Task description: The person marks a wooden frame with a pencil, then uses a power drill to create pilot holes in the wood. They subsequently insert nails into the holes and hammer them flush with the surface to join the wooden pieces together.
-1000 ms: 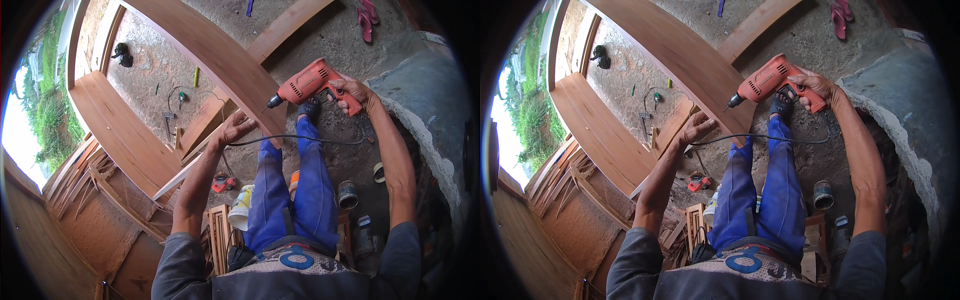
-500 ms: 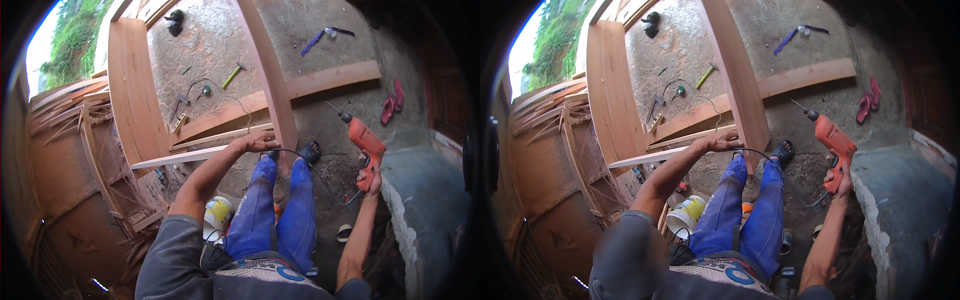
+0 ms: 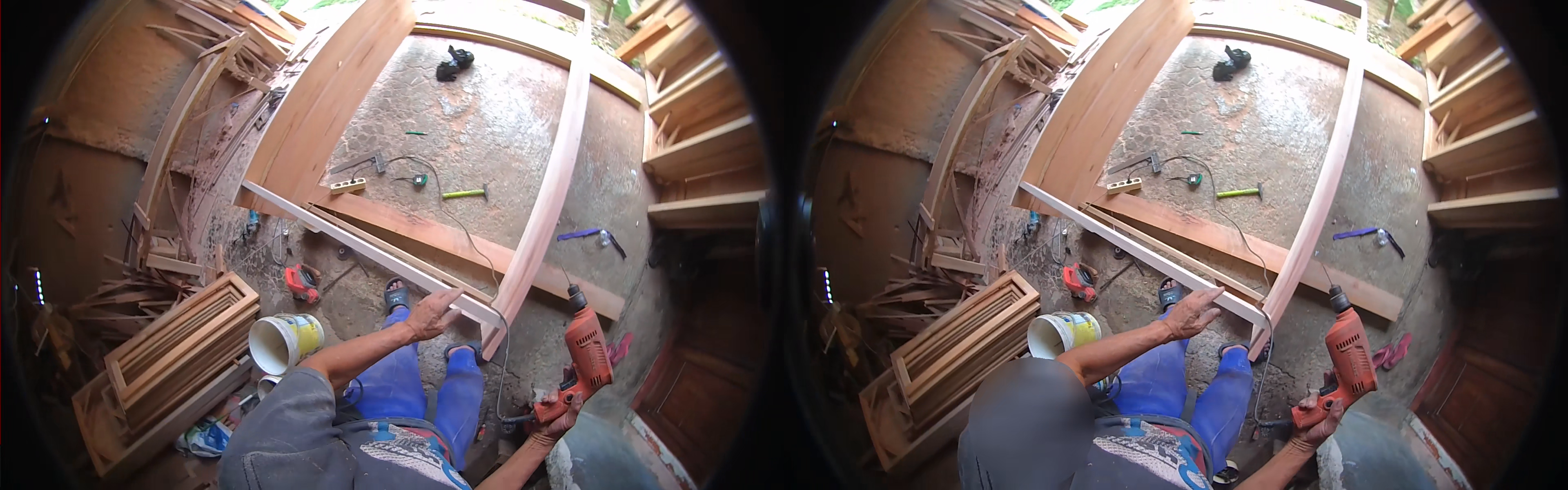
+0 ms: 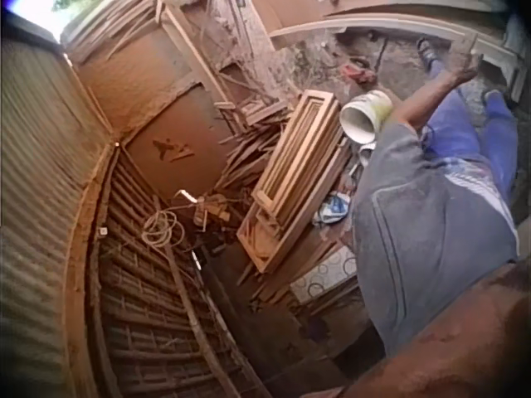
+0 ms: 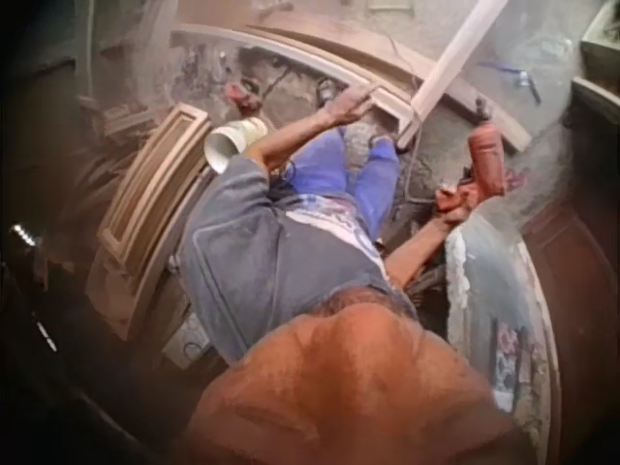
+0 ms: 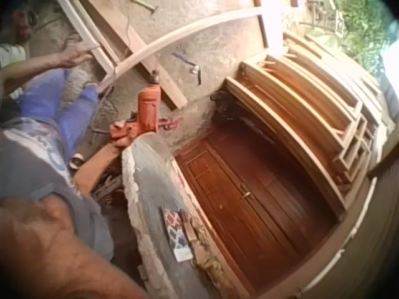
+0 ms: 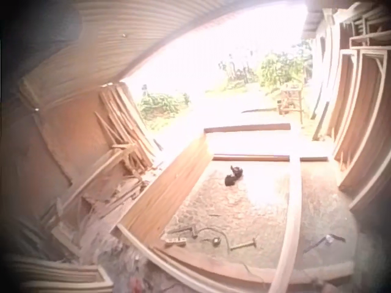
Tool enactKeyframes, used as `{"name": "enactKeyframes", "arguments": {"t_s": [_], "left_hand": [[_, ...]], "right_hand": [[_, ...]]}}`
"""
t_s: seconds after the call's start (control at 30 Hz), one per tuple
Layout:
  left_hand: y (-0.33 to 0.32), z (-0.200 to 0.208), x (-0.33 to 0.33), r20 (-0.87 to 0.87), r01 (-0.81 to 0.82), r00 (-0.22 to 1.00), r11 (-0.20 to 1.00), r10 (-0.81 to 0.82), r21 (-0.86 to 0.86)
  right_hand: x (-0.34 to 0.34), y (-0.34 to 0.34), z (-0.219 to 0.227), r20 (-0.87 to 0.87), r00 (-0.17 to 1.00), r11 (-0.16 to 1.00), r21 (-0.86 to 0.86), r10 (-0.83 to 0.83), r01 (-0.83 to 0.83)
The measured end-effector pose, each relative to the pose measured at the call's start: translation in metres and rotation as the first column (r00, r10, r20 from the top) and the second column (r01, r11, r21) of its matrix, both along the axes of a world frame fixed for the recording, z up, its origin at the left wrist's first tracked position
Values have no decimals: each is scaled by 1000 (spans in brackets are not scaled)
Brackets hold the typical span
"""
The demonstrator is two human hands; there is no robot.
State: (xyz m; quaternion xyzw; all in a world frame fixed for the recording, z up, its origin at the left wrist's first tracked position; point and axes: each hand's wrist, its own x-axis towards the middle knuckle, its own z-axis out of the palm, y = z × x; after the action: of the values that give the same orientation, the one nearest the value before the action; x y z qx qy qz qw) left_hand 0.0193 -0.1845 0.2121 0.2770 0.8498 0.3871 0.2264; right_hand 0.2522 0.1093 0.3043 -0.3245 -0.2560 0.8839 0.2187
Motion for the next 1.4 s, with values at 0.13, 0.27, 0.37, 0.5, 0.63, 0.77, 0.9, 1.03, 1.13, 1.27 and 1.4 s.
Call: {"name": "enactKeyframes", "arguments": {"t_s": [0.13,0.27,0.37,0.5,0.63,0.77,0.9,1.03,1.13,1.27,1.4], "left_hand": [[-105,-16,14,191,44,981,992,-20,-122],[-202,-6,-31,392,218,914,942,-105,-254],[-281,-3,-62,401,64,911,925,99,-375],[-401,-48,-91,349,-268,835,869,425,-416],[-500,-74,-113,321,-562,646,716,693,-415],[-558,-71,-124,286,-660,488,563,824,-497],[-611,-59,-100,302,-627,462,548,834,-554],[-621,-41,-87,392,-576,352,526,850,-625],[-645,-30,-80,442,-556,242,497,864,-667],[-660,-5,-84,479,-633,123,441,869,-636],[-629,-5,-109,613,-803,84,418,786,-425]], "right_hand": [[-96,-46,67,161,985,929,353,60,-114],[-195,-75,107,563,815,381,730,135,-567],[-267,-115,131,640,761,65,759,106,-648],[-342,-165,162,786,606,-298,611,121,-733],[-385,-189,158,733,670,-605,589,120,-536],[-436,-203,170,707,692,-843,453,143,-289],[-485,-214,169,680,704,-845,485,204,-224],[-512,-208,180,674,735,-884,388,79,-261],[-528,-196,196,612,788,-897,383,66,-222],[-542,-188,233,568,823,-914,324,-21,-246],[-552,-173,281,441,888,-926,266,-129,-267]]}}
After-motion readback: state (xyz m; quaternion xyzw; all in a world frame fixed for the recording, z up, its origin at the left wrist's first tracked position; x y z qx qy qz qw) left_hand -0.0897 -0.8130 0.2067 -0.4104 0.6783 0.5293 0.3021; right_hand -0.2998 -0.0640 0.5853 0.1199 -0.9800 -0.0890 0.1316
